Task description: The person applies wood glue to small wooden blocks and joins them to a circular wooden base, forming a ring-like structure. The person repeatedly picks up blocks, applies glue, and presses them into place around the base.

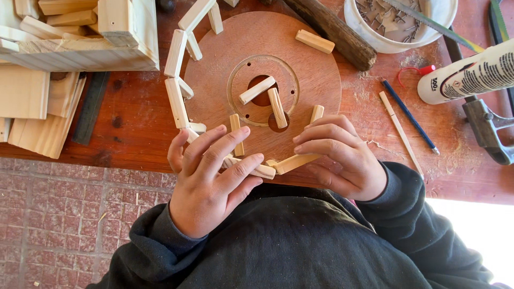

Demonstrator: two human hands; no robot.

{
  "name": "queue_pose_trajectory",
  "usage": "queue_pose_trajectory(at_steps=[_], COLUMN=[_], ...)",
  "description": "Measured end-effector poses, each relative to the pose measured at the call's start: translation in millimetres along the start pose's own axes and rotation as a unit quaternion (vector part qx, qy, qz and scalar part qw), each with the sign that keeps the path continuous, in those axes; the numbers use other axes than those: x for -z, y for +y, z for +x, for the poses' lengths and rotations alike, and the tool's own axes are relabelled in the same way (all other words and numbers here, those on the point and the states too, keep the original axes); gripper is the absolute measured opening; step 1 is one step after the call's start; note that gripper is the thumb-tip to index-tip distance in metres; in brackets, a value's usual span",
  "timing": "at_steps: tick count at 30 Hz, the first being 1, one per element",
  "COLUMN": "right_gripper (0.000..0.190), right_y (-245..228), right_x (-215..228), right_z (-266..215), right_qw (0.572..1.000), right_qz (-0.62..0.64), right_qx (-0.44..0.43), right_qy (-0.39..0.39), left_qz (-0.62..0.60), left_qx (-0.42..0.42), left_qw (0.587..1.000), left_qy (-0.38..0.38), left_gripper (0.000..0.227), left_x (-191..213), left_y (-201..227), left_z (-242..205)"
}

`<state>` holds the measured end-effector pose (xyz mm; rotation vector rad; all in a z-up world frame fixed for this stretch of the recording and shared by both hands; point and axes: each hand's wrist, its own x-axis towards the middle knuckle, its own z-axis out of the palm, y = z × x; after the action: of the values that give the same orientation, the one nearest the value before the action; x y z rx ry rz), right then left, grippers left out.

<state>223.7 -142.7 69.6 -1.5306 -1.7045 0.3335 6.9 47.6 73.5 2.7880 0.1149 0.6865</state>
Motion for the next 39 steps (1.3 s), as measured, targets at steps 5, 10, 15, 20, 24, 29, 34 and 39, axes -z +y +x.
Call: queue_pose_trajectory(at_steps=[5, 10, 15, 20, 24, 29, 34, 39], right_gripper=[0.033, 0.029, 0.026, 0.024, 0.021, 0.021, 0.019, 0.021], right_y=[8, 14, 12, 10, 8, 7, 9, 10], right_x=[-4, -4, -5, -5, -6, -7, -8, -7], right_z=[-11, -16, -17, -15, -12, -11, -12, -13], right_qw=[0.998, 0.995, 0.994, 0.995, 0.995, 0.995, 0.995, 0.994], right_qz=[0.047, 0.087, 0.091, 0.081, 0.078, 0.075, 0.073, 0.085], right_qx=[-0.032, -0.036, -0.049, -0.053, -0.053, -0.055, -0.055, -0.059], right_qy=[0.026, 0.026, 0.034, 0.029, 0.028, 0.030, 0.036, 0.034], left_qz=[-0.056, -0.097, -0.071, -0.062, -0.074, -0.074, -0.068, -0.058], left_qx=[0.020, 0.053, 0.047, 0.037, 0.037, 0.035, 0.034, 0.034], left_qw=[0.998, 0.994, 0.996, 0.997, 0.996, 0.996, 0.997, 0.998], left_qy=[0.002, 0.017, -0.021, -0.023, -0.031, -0.020, -0.018, -0.020], left_gripper=[0.030, 0.045, 0.033, 0.025, 0.021, 0.017, 0.017, 0.018], left_x=[4, 7, 9, 7, 4, 2, 2, 4], left_y=[-6, -14, -10, -11, -11, -10, -9, -8], left_z=[1, -3, 4, 8, 6, 7, 8, 9])
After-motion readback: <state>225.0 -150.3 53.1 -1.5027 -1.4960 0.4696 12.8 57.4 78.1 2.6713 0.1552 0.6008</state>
